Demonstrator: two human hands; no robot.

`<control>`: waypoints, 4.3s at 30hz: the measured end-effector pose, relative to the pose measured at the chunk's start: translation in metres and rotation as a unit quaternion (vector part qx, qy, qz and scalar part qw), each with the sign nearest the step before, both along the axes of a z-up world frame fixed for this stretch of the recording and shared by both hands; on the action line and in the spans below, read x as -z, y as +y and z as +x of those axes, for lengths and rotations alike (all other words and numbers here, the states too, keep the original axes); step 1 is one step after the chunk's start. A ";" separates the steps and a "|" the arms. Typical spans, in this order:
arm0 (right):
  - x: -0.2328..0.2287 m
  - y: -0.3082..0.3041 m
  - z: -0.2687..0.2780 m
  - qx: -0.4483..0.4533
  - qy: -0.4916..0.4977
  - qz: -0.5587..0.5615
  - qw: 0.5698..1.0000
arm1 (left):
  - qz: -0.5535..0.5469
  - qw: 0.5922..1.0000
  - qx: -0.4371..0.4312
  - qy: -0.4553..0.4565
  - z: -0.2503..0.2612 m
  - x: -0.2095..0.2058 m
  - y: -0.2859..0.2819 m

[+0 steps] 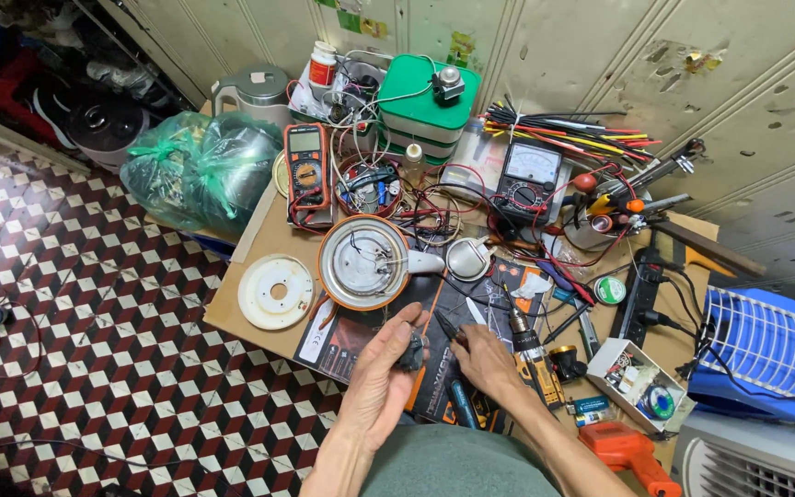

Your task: The person works on a disassembled electric kettle, using pliers to strip and adjust wires on a small black component. They then place the component into the kettle's base and connect wires to the heating element terminals, securing them with pliers.

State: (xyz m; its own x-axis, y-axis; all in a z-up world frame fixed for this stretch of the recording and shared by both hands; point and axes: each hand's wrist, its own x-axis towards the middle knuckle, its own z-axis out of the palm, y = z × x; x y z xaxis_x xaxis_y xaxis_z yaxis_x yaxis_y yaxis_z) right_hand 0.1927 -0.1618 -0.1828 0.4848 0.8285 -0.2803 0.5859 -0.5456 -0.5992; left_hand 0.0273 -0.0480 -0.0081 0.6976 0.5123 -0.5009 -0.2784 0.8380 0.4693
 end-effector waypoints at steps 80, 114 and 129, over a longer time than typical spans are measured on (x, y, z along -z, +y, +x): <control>-0.127 -0.031 0.006 0.130 0.641 0.256 0.711 | 0.358 0.908 0.139 0.166 0.009 -0.008 -0.014; -0.035 -0.035 -0.050 0.211 0.412 -0.010 0.887 | 0.228 0.913 0.074 0.331 -0.041 0.178 -0.013; 0.035 -0.072 -0.028 0.254 0.064 0.021 0.965 | 0.377 0.756 0.170 0.508 -0.010 0.262 -0.015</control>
